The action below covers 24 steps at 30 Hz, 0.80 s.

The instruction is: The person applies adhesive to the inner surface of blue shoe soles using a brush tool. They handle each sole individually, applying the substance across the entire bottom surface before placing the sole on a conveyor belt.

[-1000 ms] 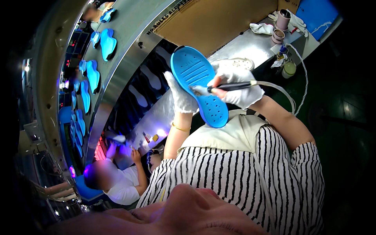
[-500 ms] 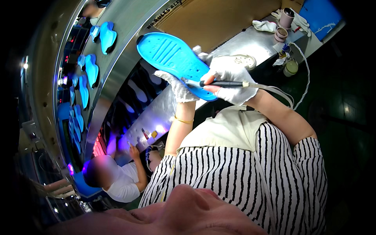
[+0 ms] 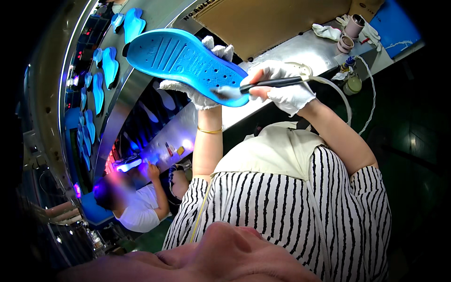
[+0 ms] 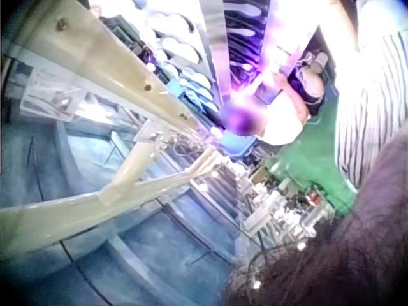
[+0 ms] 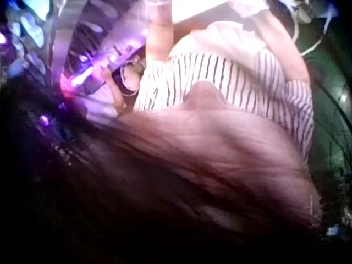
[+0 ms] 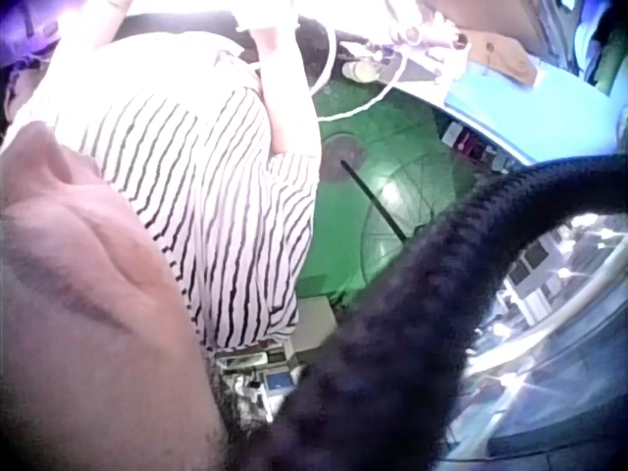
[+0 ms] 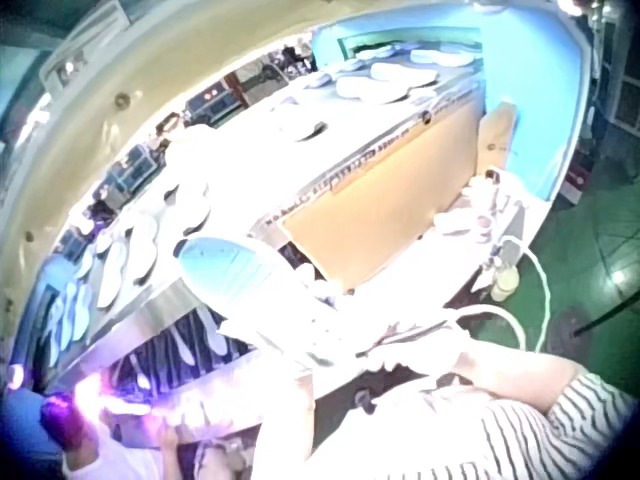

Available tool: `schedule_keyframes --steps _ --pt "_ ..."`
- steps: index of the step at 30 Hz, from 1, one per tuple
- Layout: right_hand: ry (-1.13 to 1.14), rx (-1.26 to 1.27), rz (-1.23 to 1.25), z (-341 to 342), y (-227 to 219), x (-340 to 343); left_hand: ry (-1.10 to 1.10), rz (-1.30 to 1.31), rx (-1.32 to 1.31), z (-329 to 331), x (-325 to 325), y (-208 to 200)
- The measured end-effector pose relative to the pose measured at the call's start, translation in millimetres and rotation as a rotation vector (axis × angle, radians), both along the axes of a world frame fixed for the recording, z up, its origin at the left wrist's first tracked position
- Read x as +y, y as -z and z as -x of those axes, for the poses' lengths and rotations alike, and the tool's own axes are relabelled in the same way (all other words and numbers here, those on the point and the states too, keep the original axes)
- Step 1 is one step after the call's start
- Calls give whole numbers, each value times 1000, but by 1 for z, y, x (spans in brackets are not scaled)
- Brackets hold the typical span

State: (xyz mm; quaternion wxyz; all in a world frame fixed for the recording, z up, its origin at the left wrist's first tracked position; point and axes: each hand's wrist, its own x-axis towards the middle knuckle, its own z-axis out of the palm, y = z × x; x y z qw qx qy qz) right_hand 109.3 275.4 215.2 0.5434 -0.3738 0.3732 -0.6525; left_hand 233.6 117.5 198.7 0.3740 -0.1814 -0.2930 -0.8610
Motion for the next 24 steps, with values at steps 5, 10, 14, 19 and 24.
schedule_keyframes --steps 5,10,14,19,24 --pt "7 487 192 17 12 -7 -68 133 -263 -5 -1 -4" --pt "-147 498 -17 23 2 -13 -2 349 -497 -6 -7 -12" --pt "-331 275 -215 43 1 -9 25 453 -684 -1 -4 -26" --pt "-48 722 236 27 3 -11 -63 305 -895 8 4 -43" --pt "-298 498 -122 27 1 -14 -50 260 -1113 12 -21 -18"
